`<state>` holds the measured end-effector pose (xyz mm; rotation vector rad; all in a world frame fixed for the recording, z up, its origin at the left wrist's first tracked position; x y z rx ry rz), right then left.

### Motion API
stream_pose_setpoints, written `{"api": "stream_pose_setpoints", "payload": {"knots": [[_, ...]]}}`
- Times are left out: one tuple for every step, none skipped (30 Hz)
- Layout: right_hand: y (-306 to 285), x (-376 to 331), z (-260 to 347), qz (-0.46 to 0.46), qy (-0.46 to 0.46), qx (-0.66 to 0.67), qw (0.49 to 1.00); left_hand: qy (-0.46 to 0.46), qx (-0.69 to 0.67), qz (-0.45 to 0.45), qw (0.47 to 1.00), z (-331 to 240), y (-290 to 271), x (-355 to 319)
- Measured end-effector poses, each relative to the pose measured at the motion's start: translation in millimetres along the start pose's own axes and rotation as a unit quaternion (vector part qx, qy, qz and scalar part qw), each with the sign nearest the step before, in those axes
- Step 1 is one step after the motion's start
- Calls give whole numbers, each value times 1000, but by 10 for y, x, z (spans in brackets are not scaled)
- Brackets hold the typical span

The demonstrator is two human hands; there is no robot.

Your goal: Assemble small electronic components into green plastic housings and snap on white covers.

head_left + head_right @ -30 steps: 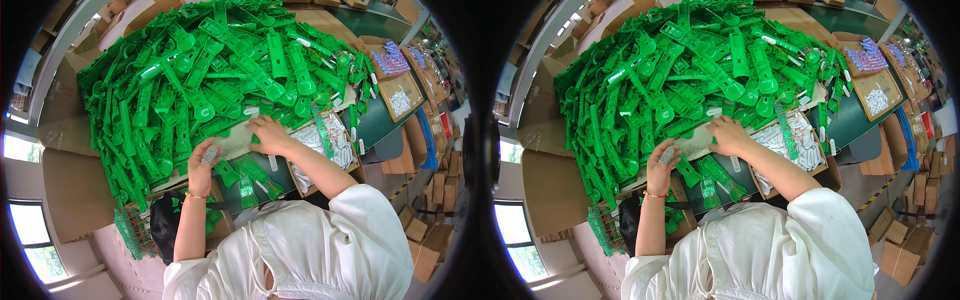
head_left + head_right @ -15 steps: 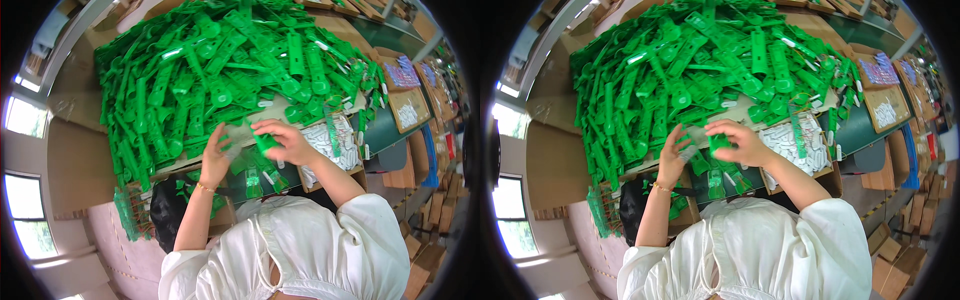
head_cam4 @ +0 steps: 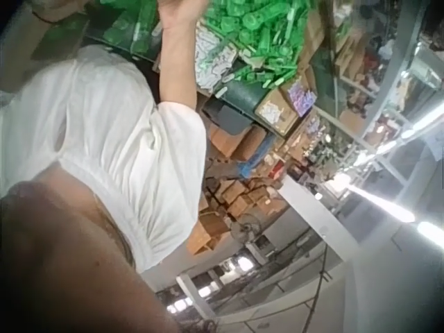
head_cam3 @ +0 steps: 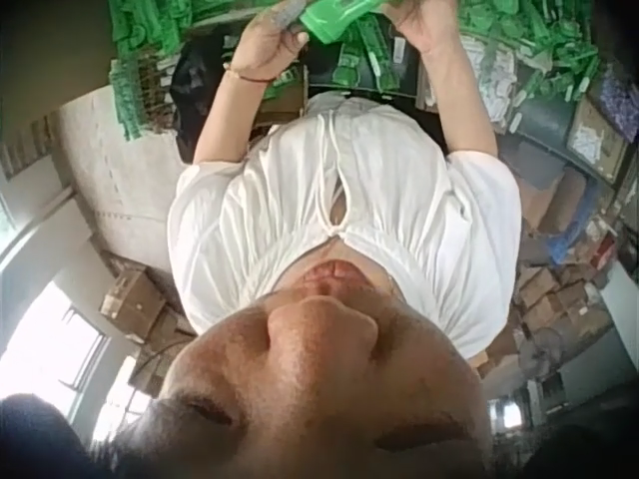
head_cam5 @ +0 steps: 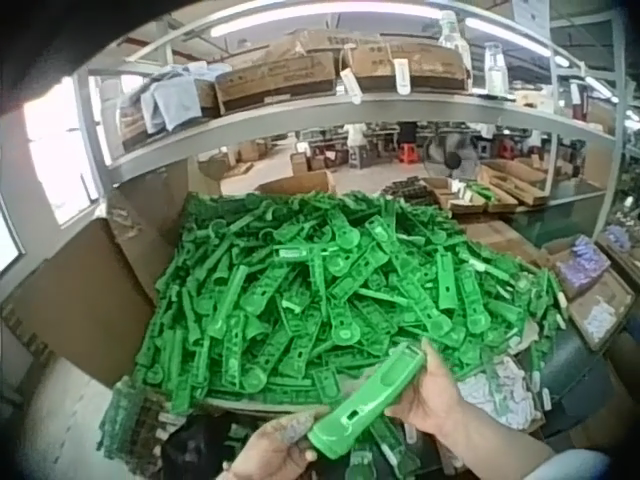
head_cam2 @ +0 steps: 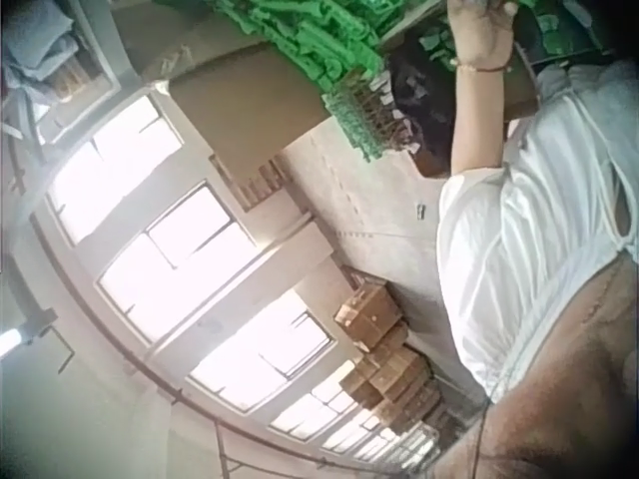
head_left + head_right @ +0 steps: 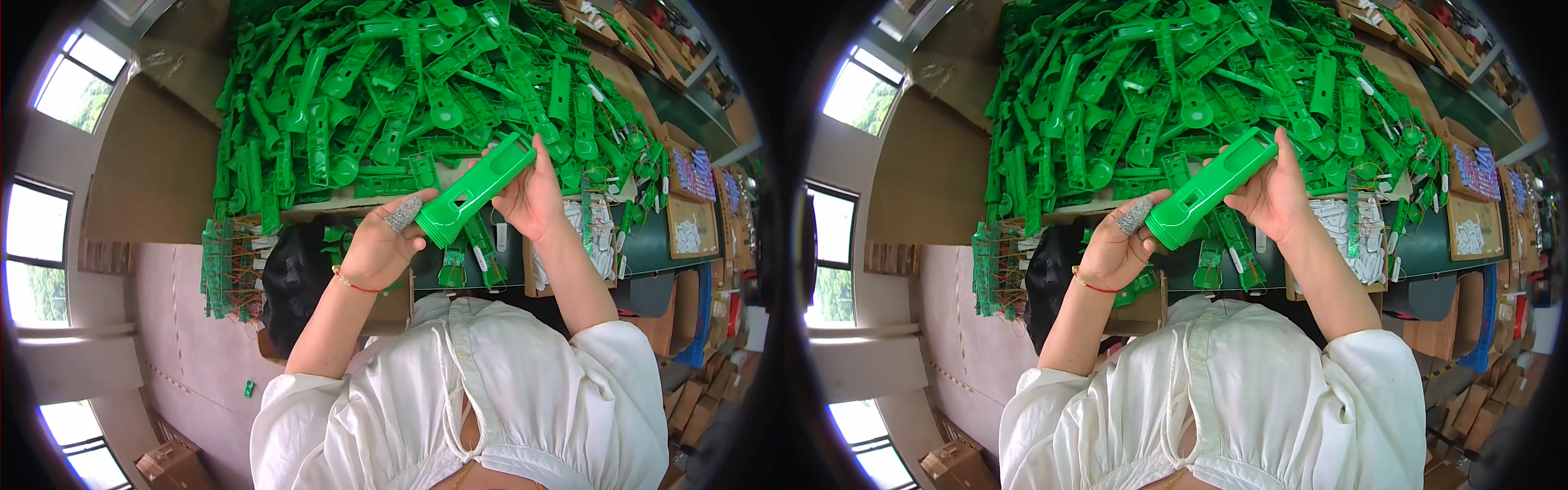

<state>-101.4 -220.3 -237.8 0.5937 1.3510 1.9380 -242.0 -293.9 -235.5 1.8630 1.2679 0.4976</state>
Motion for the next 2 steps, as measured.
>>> {"api": "stream_pose_setpoints", "payload": {"knots": [[102, 28, -65, 40, 18, 9, 999, 3, -4, -15, 1000, -21, -34, -65], [135, 52, -120, 42, 24, 7, 999, 6, -9, -29, 1000, -41, -73, -130]]}}
Point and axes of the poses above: each hand's wrist, its own x-axis towards the middle knuckle, its own y-axis out of the palm, z = x × y, the point moved 9 cm from there along x, towards the middle knuckle, and after that the axes turned 6 degrees about z, right-handed, at the moved point
